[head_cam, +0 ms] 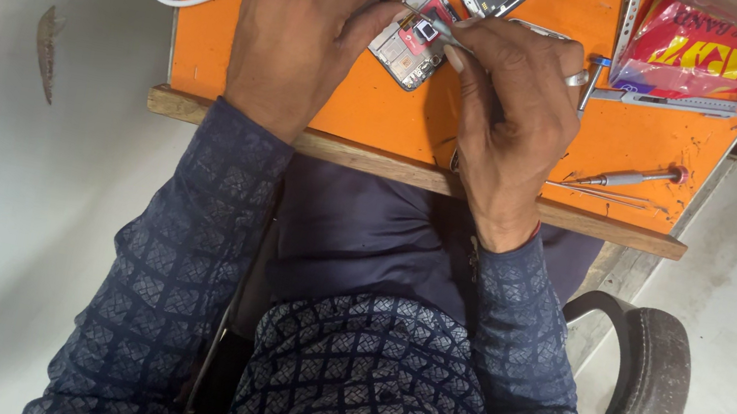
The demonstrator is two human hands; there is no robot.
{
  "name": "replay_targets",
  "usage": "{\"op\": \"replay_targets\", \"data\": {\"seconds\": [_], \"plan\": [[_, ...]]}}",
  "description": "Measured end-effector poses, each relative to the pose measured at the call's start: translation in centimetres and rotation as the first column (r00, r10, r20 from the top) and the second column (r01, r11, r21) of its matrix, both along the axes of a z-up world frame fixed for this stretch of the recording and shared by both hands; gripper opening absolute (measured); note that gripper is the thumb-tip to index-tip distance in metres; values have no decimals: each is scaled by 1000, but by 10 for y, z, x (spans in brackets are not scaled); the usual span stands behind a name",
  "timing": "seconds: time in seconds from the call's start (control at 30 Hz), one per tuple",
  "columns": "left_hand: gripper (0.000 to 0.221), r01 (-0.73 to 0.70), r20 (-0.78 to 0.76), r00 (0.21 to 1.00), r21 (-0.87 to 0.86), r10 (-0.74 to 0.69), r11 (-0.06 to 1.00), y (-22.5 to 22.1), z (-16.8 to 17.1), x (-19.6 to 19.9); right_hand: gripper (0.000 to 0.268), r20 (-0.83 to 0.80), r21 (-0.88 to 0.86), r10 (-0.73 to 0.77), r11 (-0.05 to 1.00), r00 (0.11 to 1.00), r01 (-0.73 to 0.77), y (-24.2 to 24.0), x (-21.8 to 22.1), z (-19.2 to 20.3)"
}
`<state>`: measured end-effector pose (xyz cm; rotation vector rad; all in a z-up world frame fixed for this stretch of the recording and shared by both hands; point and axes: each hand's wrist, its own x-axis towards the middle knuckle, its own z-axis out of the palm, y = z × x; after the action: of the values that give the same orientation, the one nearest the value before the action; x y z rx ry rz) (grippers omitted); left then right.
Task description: The person uses a screwdriver to remove screws from a disassembled smartphone chassis and places them on the workbench. They then pick up a small internal component and place it into the chassis.
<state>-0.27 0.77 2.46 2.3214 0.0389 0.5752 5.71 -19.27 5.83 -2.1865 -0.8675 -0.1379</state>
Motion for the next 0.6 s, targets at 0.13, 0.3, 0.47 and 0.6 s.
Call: {"op": "replay_targets", "data": {"seconds": [0.13,0.3,0.47,0.6], "plan": [[11,11,21,1000,10,-11,1000,0,2,0,17,-19,34,7,999,1000,-7,0,0,0],[10,22,41,999,8,-22,1000,0,2,0,16,-41,45,3,999,999,-1,-1,1,1],[11,38,43,998,13,-38,999,0,4,-1,15,-79,72,-3,997,997,9,-2,1,1],[10,51,48,998,7,-51,999,0,10,1,11,-152,96,1,995,988,13,-4,3,1]]}}
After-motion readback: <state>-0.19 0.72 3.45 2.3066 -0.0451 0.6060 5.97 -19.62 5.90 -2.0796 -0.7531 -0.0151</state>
